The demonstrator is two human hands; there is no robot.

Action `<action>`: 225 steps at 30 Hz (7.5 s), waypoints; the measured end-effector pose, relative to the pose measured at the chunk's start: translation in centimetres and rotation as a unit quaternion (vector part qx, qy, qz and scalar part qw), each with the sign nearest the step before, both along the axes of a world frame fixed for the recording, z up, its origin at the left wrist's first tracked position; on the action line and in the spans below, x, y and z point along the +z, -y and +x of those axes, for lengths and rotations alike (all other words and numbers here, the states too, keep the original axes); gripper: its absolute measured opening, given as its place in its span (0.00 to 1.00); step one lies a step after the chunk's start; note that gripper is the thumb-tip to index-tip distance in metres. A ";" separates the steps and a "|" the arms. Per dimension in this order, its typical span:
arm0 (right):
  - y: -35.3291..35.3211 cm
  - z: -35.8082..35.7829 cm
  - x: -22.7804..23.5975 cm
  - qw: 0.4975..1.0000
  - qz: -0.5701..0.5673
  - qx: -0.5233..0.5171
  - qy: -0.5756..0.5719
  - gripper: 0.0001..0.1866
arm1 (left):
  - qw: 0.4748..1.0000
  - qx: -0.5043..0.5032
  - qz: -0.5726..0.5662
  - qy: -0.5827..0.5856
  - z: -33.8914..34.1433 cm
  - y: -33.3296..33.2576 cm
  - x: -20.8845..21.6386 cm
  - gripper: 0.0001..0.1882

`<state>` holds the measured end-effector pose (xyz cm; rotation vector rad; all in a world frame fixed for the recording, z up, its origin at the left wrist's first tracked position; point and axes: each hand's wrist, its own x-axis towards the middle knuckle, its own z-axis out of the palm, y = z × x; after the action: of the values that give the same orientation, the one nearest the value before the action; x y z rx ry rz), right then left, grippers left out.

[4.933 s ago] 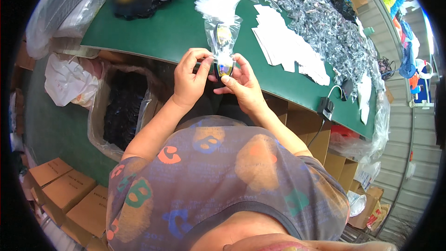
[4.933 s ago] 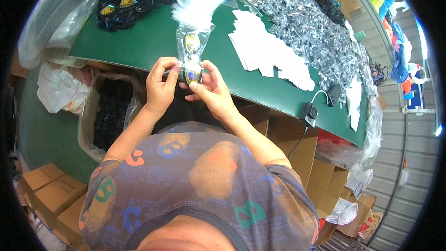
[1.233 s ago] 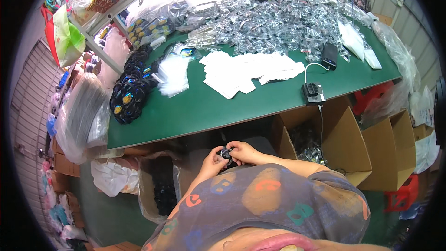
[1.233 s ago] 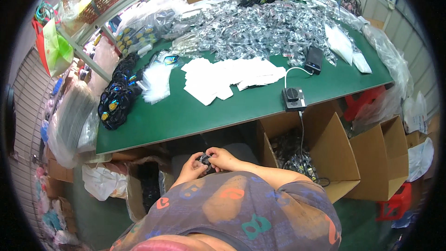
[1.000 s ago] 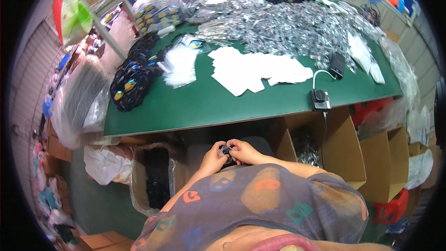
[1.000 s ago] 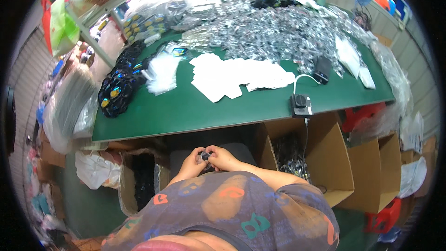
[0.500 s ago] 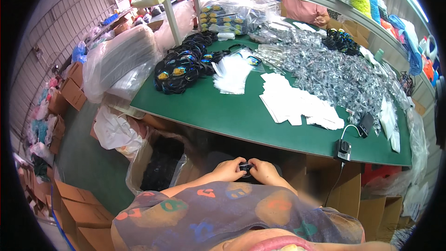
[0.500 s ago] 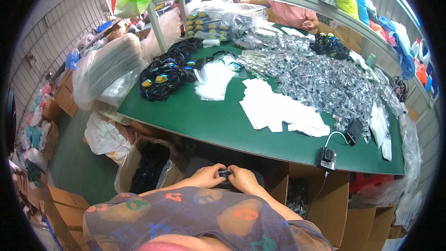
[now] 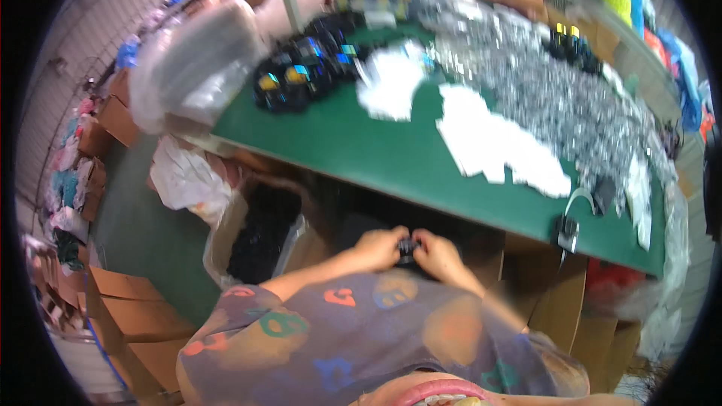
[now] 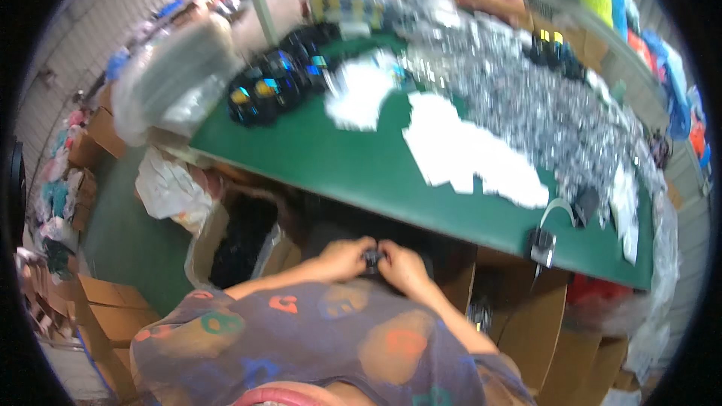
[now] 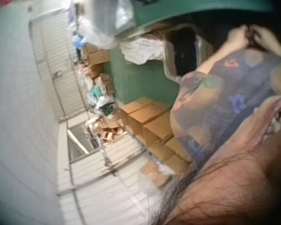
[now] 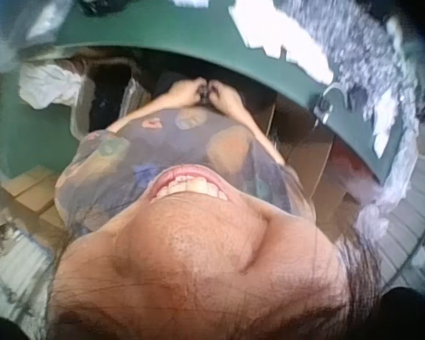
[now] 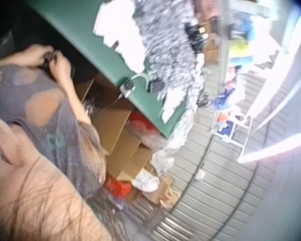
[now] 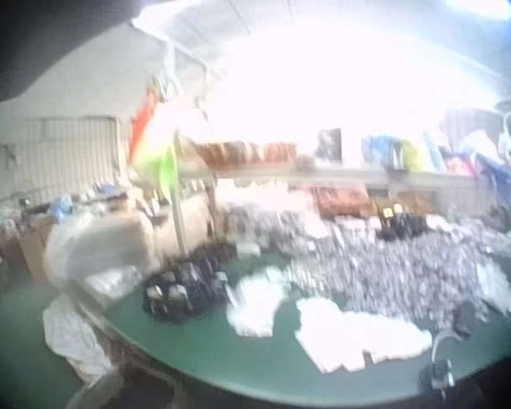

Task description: Pack swim goggles into small plastic bags and then into white paper sleeves.

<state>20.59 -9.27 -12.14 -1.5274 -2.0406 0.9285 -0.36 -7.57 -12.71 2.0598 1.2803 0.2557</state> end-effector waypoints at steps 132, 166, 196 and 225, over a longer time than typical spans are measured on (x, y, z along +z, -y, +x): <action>0.1 1.7 5.1 0.964 0.199 -0.035 -0.174 0.04 | 0.914 -0.023 -0.061 0.399 0.8 -2.4 2.7 0.07; -1.2 1.9 2.3 0.970 0.072 -0.035 -0.228 0.06 | 0.873 0.040 -0.179 0.453 1.0 -2.4 -0.1 0.18; -0.7 1.5 4.6 0.980 0.148 0.035 -0.130 0.06 | 0.863 0.009 -0.305 0.403 -0.5 -2.6 4.4 0.10; -1.1 2.5 2.8 0.985 0.025 0.004 -0.172 0.08 | 0.874 0.079 -0.326 0.351 0.3 -2.8 3.8 0.16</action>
<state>23.05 -8.21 -9.32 -1.2346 -1.8085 1.0521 -0.04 -4.76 -8.92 1.1208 0.8933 0.5096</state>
